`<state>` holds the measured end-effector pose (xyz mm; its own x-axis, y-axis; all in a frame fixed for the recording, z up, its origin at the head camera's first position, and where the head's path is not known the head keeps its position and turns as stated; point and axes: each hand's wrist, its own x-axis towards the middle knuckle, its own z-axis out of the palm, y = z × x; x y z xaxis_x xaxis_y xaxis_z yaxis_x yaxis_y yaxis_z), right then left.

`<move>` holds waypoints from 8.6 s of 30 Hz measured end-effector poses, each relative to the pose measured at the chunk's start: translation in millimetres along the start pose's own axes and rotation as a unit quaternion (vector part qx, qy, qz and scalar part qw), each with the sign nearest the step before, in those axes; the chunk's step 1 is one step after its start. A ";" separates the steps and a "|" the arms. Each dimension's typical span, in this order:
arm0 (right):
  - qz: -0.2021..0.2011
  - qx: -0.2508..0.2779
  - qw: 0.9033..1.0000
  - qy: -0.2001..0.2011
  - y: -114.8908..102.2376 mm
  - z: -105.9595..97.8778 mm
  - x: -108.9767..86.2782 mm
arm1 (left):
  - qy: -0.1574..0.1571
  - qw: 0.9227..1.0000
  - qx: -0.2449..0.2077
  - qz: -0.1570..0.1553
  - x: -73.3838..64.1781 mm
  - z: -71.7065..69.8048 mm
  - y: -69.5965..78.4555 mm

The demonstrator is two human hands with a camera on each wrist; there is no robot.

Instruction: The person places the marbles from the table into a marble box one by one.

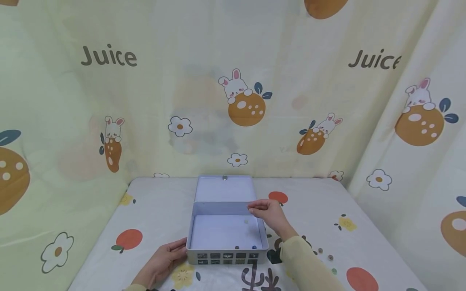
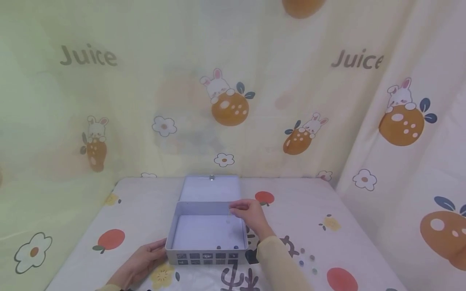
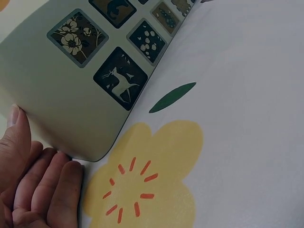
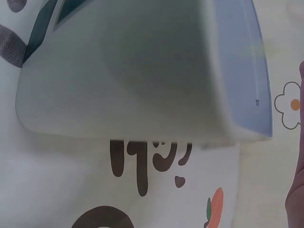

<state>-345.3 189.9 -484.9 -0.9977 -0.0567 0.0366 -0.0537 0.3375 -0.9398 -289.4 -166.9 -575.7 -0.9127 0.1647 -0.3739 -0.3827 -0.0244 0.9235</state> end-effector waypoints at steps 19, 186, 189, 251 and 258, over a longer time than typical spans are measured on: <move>0.024 -0.023 0.998 0.044 18.9 -54.1 -23.5 | -0.001 1.000 0.014 0.007 -1.3 0.1 -2.0; 0.160 -0.250 0.953 0.064 116.3 -158.7 -75.6 | 0.011 1.000 0.022 0.010 1.5 -3.1 0.8; 0.160 -0.255 0.952 0.063 116.8 -158.7 -76.0 | 0.012 1.000 0.020 0.006 2.4 -2.9 0.7; -0.055 -0.059 0.995 -0.057 -15.6 34.0 -7.0 | -0.022 1.000 0.017 0.006 1.2 -5.2 -0.7; -0.051 -0.060 0.995 -0.055 -16.6 34.0 -5.4 | -0.022 1.000 0.019 0.010 0.8 -5.7 -1.5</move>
<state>-337.7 152.7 -481.0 -0.9767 -0.1969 0.0859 -0.1654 0.4344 -0.8854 -290.3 -172.3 -577.8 -0.9123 0.2085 -0.3524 -0.3583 0.0101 0.9335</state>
